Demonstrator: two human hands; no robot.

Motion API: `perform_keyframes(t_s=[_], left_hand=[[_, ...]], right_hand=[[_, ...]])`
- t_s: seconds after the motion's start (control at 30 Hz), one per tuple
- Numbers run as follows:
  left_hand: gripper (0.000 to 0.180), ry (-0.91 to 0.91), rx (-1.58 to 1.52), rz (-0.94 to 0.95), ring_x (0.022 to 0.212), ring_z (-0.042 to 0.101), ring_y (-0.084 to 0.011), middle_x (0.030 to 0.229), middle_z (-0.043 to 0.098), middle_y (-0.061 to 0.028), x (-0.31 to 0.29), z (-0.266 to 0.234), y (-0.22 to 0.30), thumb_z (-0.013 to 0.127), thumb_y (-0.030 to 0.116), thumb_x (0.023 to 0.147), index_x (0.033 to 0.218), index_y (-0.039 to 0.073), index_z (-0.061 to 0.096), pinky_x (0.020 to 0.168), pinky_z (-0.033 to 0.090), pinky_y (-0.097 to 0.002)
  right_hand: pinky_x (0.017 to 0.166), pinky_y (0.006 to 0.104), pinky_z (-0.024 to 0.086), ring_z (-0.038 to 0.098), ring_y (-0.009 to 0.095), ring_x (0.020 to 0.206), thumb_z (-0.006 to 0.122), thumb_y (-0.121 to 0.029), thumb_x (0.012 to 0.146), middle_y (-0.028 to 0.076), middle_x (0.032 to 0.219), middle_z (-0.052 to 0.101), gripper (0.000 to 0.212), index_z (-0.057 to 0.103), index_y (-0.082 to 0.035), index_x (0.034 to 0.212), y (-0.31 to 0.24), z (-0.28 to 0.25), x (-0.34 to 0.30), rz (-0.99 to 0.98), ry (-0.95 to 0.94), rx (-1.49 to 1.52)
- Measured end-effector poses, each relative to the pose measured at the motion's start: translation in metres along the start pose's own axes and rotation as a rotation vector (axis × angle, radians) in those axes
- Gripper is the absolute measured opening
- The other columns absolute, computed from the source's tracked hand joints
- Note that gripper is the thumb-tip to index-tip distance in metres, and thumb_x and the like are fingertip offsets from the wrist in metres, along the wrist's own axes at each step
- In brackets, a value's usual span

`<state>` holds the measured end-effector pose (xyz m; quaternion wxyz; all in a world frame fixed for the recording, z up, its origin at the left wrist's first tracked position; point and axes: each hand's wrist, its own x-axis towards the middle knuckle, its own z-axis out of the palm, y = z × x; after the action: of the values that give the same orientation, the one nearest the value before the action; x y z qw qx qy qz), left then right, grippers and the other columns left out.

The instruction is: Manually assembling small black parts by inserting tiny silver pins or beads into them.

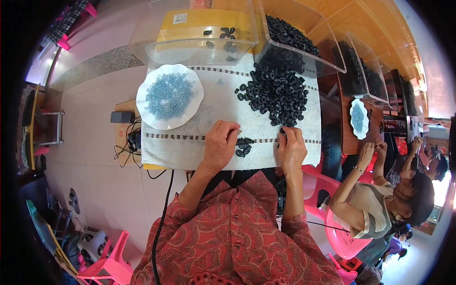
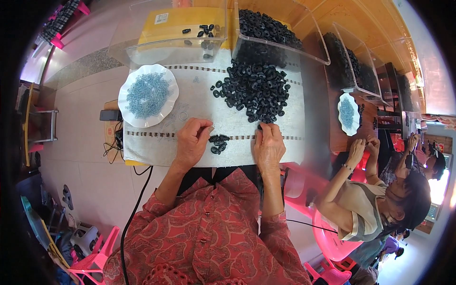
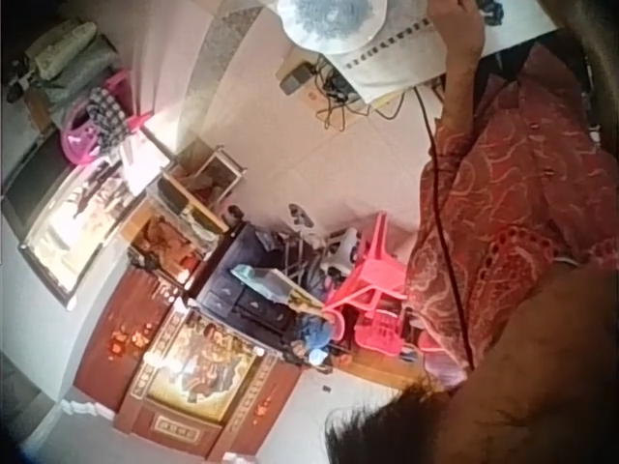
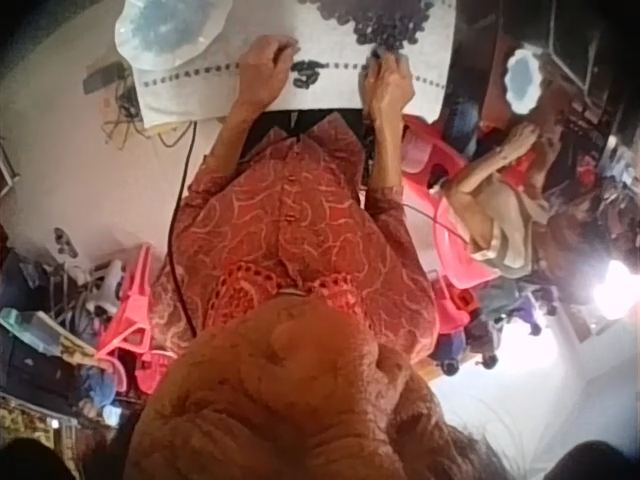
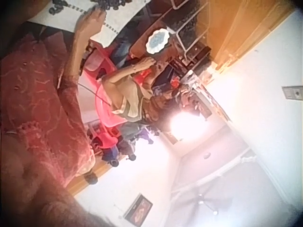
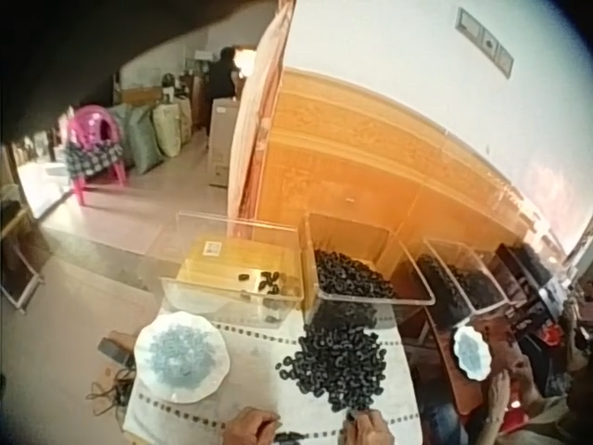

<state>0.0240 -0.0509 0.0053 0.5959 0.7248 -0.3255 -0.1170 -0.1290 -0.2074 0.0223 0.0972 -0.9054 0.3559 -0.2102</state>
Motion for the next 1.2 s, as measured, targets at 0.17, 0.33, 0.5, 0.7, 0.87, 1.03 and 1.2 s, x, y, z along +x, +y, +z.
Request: perform_keyframes(t_s=[0.17,0.33,0.5,0.7,0.87,1.03,1.2], left_hand=[[0.010,-0.027,-0.056,-0.049,0.066,0.061,-0.0125,0.083,0.062,-0.0072,-0.005,-0.001,-0.007,0.062,-0.003,0.084,0.094,-0.001,0.063,0.059,0.048,-0.0246],[0.009,-0.068,-0.142,-0.119,0.065,0.060,-0.0091,0.081,0.063,-0.0048,-0.006,0.001,-0.008,0.061,-0.002,0.087,0.096,-0.001,0.064,0.059,0.049,-0.0231],[0.011,-0.067,-0.166,-0.127,0.066,0.059,-0.0073,0.080,0.063,-0.0032,-0.006,-0.003,-0.008,0.060,0.000,0.088,0.098,-0.001,0.064,0.058,0.048,-0.0223],[0.013,-0.130,-0.307,-0.319,0.067,0.059,-0.0052,0.080,0.064,-0.0012,-0.004,-0.004,-0.001,0.057,0.004,0.092,0.101,0.001,0.065,0.058,0.048,-0.0206],[0.013,-0.180,-0.491,-0.485,0.067,0.059,-0.0050,0.082,0.065,-0.0007,-0.002,-0.011,0.000,0.057,0.004,0.093,0.104,0.000,0.064,0.058,0.049,-0.0200],[0.016,-0.280,-0.609,-0.436,0.067,0.058,-0.0048,0.088,0.065,-0.0019,-0.007,-0.009,-0.003,0.058,0.004,0.092,0.107,0.000,0.061,0.058,0.049,-0.0202],[0.017,-0.389,-0.660,-0.428,0.065,0.058,-0.0062,0.089,0.064,-0.0038,-0.006,-0.007,-0.001,0.059,0.001,0.089,0.106,-0.001,0.060,0.057,0.049,-0.0215]], right_hand=[[0.065,0.0421,0.051,0.063,0.033,0.077,0.062,-0.008,0.084,0.012,0.093,0.060,0.010,0.064,-0.005,0.093,0.001,0.006,0.003,0.007,-0.058,-0.093],[0.065,0.0424,0.051,0.063,0.034,0.076,0.063,-0.007,0.084,0.013,0.094,0.060,0.011,0.063,-0.004,0.094,-0.008,0.010,0.002,-0.005,-0.050,-0.022],[0.062,0.0414,0.051,0.063,0.032,0.074,0.064,-0.007,0.082,0.012,0.094,0.061,0.012,0.062,-0.004,0.094,-0.017,0.010,0.004,-0.032,-0.093,-0.018],[0.057,0.0345,0.051,0.063,0.028,0.066,0.064,-0.003,0.083,0.014,0.090,0.062,0.013,0.062,-0.003,0.096,-0.040,0.027,0.005,-0.034,-0.108,0.329],[0.059,0.0324,0.051,0.063,0.025,0.066,0.061,-0.001,0.086,0.015,0.094,0.063,0.015,0.063,0.000,0.101,-0.051,0.020,0.006,-0.042,-0.037,0.407],[0.059,0.0244,0.048,0.059,0.011,0.067,0.060,-0.002,0.091,0.009,0.093,0.060,0.013,0.065,0.001,0.103,-0.073,-0.004,-0.008,0.039,-0.241,0.783],[0.058,0.0216,0.046,0.057,0.009,0.067,0.061,0.001,0.090,0.007,0.091,0.060,0.013,0.065,0.001,0.103,-0.070,-0.010,-0.023,0.090,-0.249,0.881]])
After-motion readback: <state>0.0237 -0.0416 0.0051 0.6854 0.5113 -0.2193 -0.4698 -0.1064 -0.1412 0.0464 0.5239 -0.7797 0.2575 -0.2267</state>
